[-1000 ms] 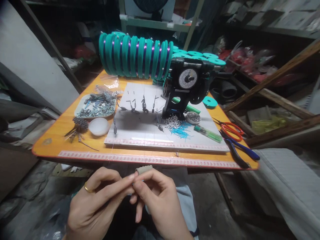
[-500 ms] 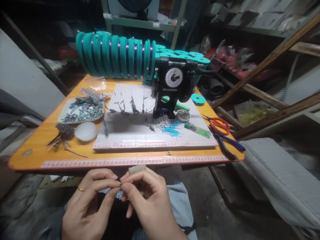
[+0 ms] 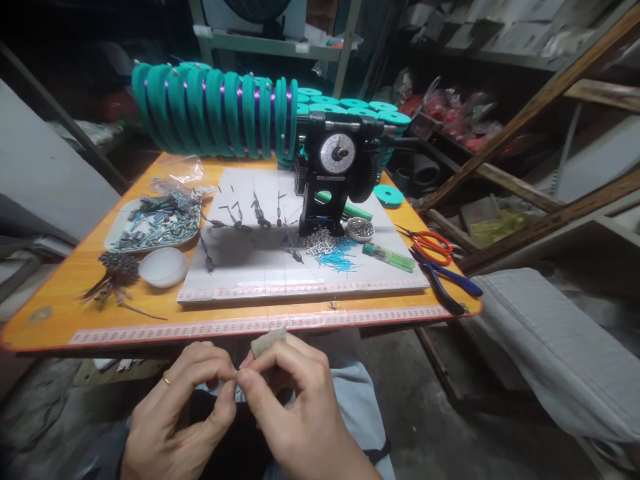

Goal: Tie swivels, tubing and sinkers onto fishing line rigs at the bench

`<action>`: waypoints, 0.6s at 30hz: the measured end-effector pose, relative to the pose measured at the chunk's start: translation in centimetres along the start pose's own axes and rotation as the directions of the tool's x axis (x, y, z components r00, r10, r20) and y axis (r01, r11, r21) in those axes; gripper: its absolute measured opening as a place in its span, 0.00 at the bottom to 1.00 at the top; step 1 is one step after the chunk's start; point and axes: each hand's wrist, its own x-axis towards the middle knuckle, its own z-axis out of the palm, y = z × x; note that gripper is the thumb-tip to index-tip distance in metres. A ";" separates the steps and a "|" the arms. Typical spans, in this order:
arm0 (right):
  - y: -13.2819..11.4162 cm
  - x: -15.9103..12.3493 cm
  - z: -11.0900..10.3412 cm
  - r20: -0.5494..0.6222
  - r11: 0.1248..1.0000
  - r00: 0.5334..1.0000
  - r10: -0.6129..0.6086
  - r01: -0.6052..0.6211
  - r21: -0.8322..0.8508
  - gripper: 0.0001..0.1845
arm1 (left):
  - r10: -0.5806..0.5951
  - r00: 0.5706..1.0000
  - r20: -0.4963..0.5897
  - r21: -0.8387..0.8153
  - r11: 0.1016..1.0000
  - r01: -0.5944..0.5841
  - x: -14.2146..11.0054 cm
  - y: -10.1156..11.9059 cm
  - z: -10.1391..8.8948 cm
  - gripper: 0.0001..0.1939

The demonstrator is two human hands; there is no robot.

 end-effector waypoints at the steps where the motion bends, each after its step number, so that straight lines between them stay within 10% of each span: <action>1: 0.0 0.0 0.0 0.005 1.000 1.000 -0.010 0.010 -0.013 0.08 | -0.001 1.000 0.004 -0.004 1.000 0.001 0.0 0.0 0.0 0.13; 7: 0.1 -0.2 0.0 -0.020 0.994 0.996 -0.087 0.085 -0.072 0.05 | 0.012 0.999 -0.039 -0.016 1.000 -0.012 0.0 0.0 0.2 0.11; 18: -0.1 1.0 -0.5 0.045 0.970 0.990 0.131 -0.137 0.203 0.08 | 0.132 0.991 -0.014 -0.014 0.991 -0.132 -0.7 -1.0 0.1 0.16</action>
